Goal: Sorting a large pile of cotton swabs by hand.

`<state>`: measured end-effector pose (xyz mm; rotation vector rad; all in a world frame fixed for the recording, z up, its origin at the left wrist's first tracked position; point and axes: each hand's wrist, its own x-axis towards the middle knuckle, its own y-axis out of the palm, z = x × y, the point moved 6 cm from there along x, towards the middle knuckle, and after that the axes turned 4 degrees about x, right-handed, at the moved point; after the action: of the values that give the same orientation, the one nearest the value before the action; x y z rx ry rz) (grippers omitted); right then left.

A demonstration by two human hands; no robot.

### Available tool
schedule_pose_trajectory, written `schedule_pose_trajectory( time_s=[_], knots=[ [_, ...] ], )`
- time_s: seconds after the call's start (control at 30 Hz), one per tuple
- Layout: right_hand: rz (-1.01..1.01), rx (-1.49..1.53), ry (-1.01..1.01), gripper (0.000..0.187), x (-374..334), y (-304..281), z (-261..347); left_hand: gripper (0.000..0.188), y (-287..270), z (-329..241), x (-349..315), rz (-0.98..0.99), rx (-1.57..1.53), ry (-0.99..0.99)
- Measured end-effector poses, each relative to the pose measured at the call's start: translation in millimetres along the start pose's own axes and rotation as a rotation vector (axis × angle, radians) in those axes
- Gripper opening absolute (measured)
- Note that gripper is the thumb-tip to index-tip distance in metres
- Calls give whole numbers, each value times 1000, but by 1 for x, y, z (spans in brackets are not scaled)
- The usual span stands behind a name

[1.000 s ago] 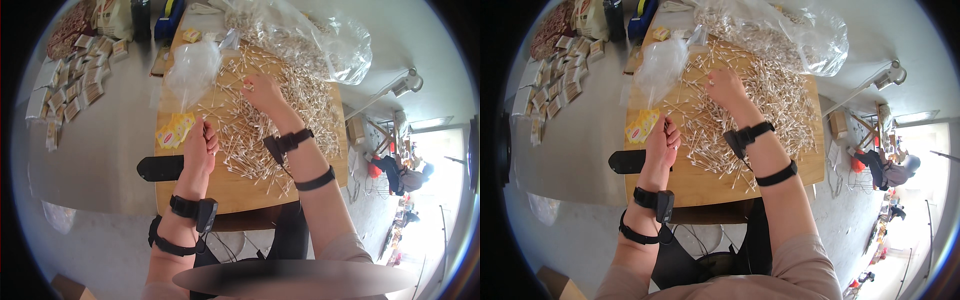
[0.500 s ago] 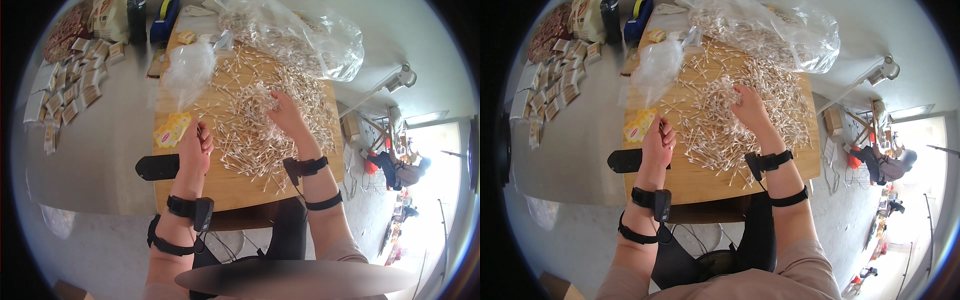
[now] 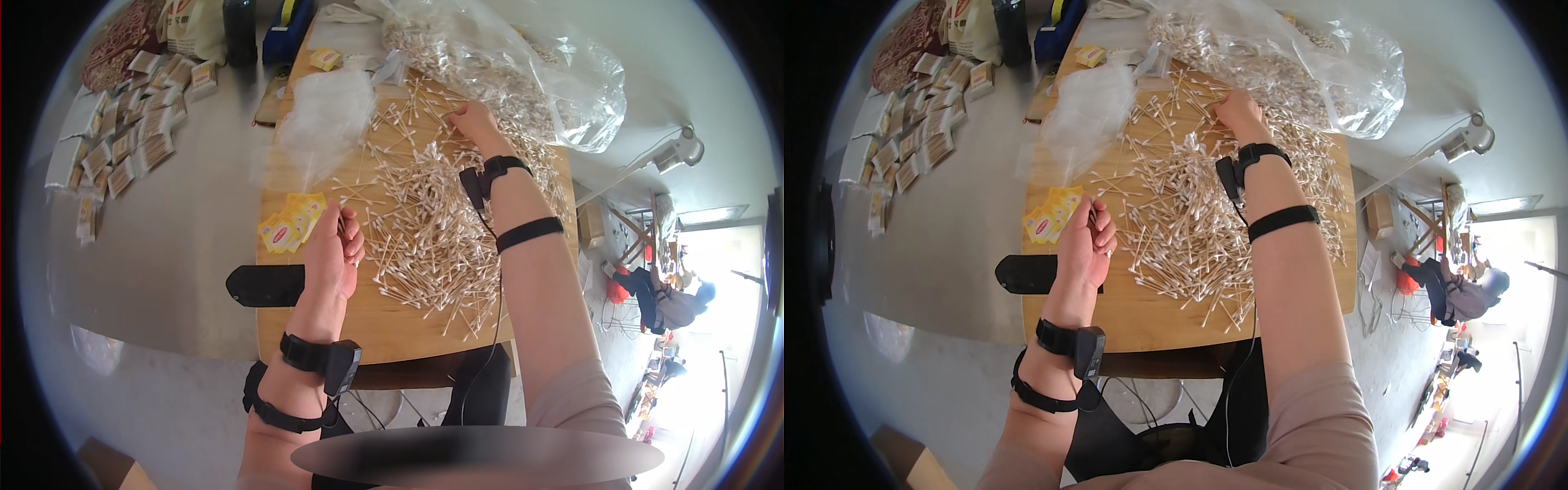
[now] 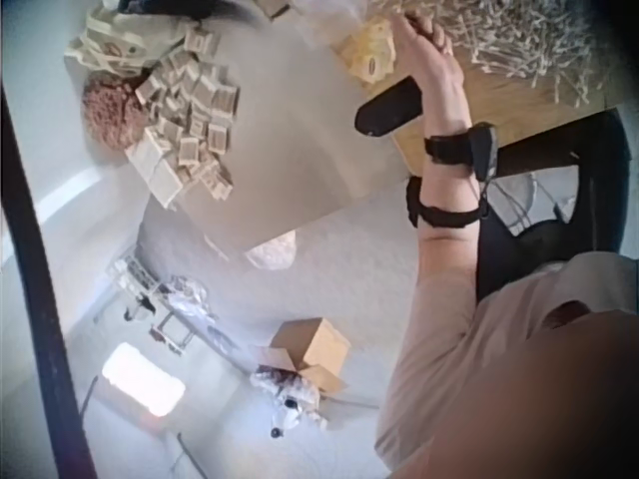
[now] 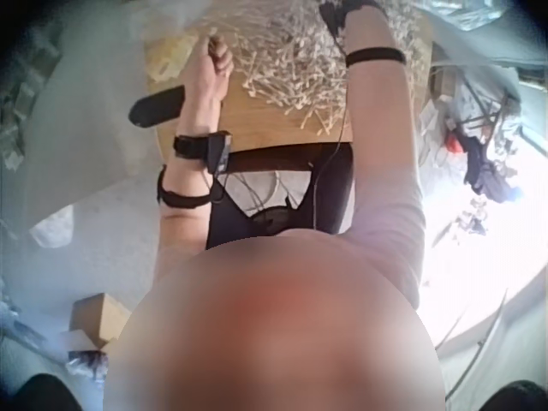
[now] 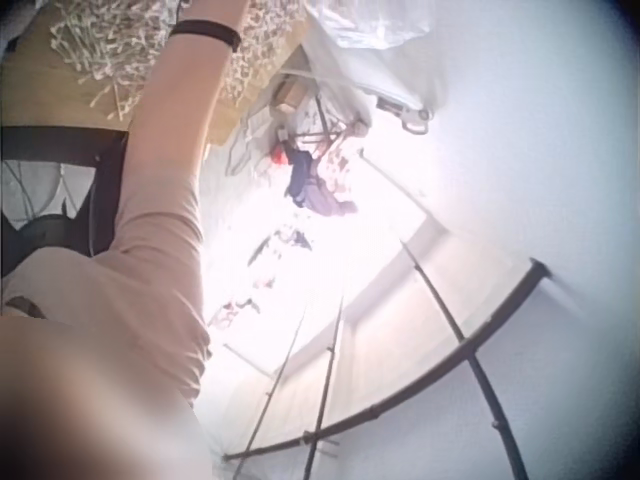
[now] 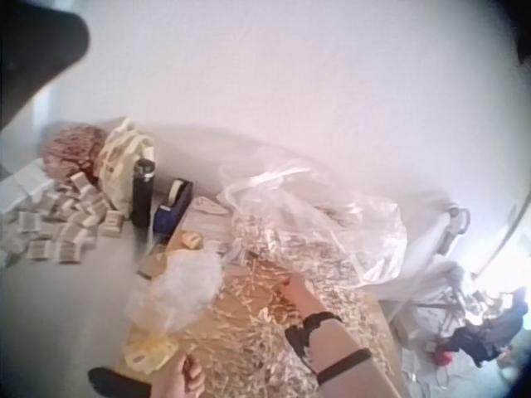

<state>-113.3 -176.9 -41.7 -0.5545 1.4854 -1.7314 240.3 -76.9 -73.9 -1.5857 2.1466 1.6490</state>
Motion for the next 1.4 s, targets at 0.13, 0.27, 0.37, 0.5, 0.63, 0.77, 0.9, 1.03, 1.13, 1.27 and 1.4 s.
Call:
schedule_pose_trajectory(
  time_s=[0.13,0.27,0.37,0.5,0.63,0.77,0.9,1.03,1.13,1.27,1.4],
  knots=[
    [-295,-114,-33,24,19,-3,-15,27,8,1,0,39,2,-8],
    [-19,-98,-126,24,-9,-11,-1,29,-1,5,4,28,-36,-3],
    [120,180,-132,18,-66,-26,5,30,-2,9,7,107,-80,10],
    [76,782,-126,9,-156,-53,15,35,8,14,6,175,-167,-26],
    [102,1092,-84,7,-239,-36,35,38,22,15,-1,163,-180,-51],
    [204,1026,-116,12,-291,12,61,37,33,17,-10,98,-275,-96],
    [-231,529,-215,29,-264,-15,40,33,11,23,4,287,-243,-91],
    [-259,58,-419,46,-241,-22,48,27,11,18,2,150,-162,-109],
    [-164,157,-365,49,-212,-14,32,25,9,14,2,120,-155,-101],
    [-208,330,-299,47,-192,-36,4,24,9,11,1,88,-149,-102],
    [-36,1110,-34,39,-192,-36,-18,24,2,9,4,103,-162,-97]
  ],
)
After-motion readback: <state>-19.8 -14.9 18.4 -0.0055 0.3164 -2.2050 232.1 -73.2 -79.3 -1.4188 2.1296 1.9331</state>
